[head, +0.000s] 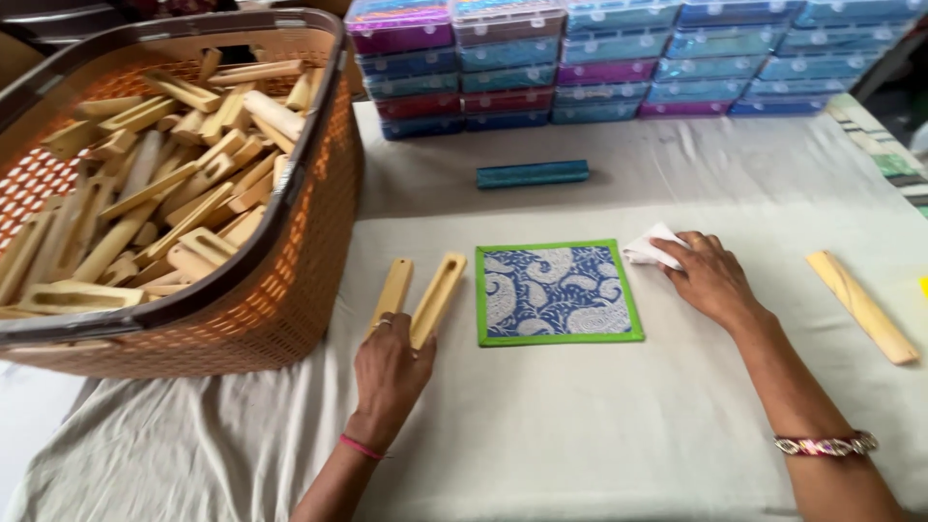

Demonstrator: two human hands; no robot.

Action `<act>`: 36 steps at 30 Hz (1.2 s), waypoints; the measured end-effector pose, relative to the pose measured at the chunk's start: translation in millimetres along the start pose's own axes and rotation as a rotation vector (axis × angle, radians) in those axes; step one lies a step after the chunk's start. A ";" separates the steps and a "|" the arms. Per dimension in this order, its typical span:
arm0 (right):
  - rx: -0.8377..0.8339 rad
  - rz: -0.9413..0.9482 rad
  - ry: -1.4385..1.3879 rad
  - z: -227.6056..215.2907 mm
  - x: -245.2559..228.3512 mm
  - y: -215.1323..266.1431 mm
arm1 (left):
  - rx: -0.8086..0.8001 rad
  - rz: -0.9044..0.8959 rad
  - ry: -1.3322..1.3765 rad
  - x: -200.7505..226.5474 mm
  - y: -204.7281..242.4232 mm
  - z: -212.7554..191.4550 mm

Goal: Wiping and assembling small wooden components at a workshop table.

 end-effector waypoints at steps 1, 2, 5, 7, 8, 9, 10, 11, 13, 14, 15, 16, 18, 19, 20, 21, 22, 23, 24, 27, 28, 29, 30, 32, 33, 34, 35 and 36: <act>0.032 -0.014 0.005 -2.8 -0.6 1.2 | 0.051 0.011 0.081 6.9 -0.9 -7.2; 0.026 -0.004 0.009 -5.4 -1.5 3.1 | 0.041 0.017 0.087 17.4 -2.8 -9.4; 0.117 -0.015 -0.083 -14.0 -6.9 6.6 | 0.135 0.144 0.239 49.5 -11.3 -9.4; 0.257 -0.035 -0.227 -19.9 -9.3 6.9 | 0.060 0.274 0.290 75.2 -22.3 3.7; 0.257 -0.025 -0.220 -21.2 -12.0 8.4 | 0.055 0.283 0.299 79.1 -28.8 19.2; 0.375 -0.087 -0.251 -23.6 -15.3 10.0 | 0.006 0.324 0.302 83.7 -35.1 35.1; 0.496 -0.150 -0.280 -26.2 -17.9 10.6 | -0.041 0.369 0.305 89.0 -42.6 51.5; 0.499 -0.140 -0.269 -27.0 -22.0 11.7 | -0.044 0.380 0.314 90.7 -45.6 55.2; 0.529 -0.232 -0.377 -27.4 -31.4 12.8 | -0.120 0.347 0.319 93.2 -51.3 64.3; 0.527 -0.224 -0.369 -33.2 -40.3 16.3 | -0.125 0.353 0.327 95.5 -51.7 58.3; 0.442 -0.239 -0.371 -37.7 -50.2 18.8 | -0.172 0.319 0.348 96.6 -52.6 52.8; 0.352 -0.258 -0.377 -40.3 -62.9 21.3 | -0.220 0.277 0.366 94.8 -51.5 46.8; 0.241 -0.229 -0.319 -50.3 -80.0 25.0 | -0.261 0.262 0.384 90.4 -52.8 48.7; 0.137 -0.204 -0.263 -55.0 -90.1 26.0 | -0.296 0.248 0.396 87.0 -53.4 48.7; 0.135 -0.204 -0.260 -56.0 -93.7 23.9 | -0.297 0.247 0.400 85.8 -55.2 51.0; 0.121 -0.167 -0.229 -57.2 -97.3 22.1 | -0.323 0.233 0.391 84.4 -56.4 53.2; 0.108 -0.129 -0.194 -59.6 -99.4 21.0 | -0.350 0.222 0.386 84.7 -57.7 55.9; 0.107 -0.127 -0.186 -60.7 -103.3 18.4 | -0.351 0.224 0.393 83.9 -56.9 57.8; 0.059 -0.112 -0.135 -61.8 -106.9 16.0 | -0.357 0.220 0.385 83.5 -56.8 59.5; -0.018 -0.081 0.003 -67.6 -127.2 10.3 | -0.327 0.248 0.383 82.7 -54.2 62.2; -0.049 -0.070 0.084 -69.7 -135.6 8.8 | -0.290 0.274 0.384 82.5 -52.2 62.7; -0.050 -0.069 0.091 -69.0 -143.1 7.7 | -0.289 0.274 0.391 81.8 -51.2 66.8; -0.056 -0.120 0.171 -67.7 -151.3 6.6 | -0.246 0.306 0.386 81.0 -50.0 70.2; -0.066 -0.171 0.255 -66.6 -172.1 12.2 | -0.203 0.335 0.386 80.7 -47.7 73.4; -0.134 -0.167 0.202 -66.0 -184.5 18.8 | -0.189 0.348 0.376 81.4 -46.7 73.1; -0.204 -0.161 0.147 -64.9 -196.3 26.2 | -0.176 0.360 0.366 82.5 -45.0 73.5; -0.209 -0.160 0.150 -61.7 -199.7 31.9 | -0.179 0.358 0.371 82.1 -44.2 73.2; -0.089 -0.271 0.107 -59.7 -204.1 37.1 | -0.177 0.363 0.359 81.9 -44.4 72.8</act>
Point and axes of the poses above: each hand's wrist, its own y-axis away from the middle knuckle, its own z-axis out of the palm, x = y × z, the point moved 1 cm from there along -y, towards the middle knuckle, and after that the axes turned 4 degrees about -z, right-handed, at the moved point
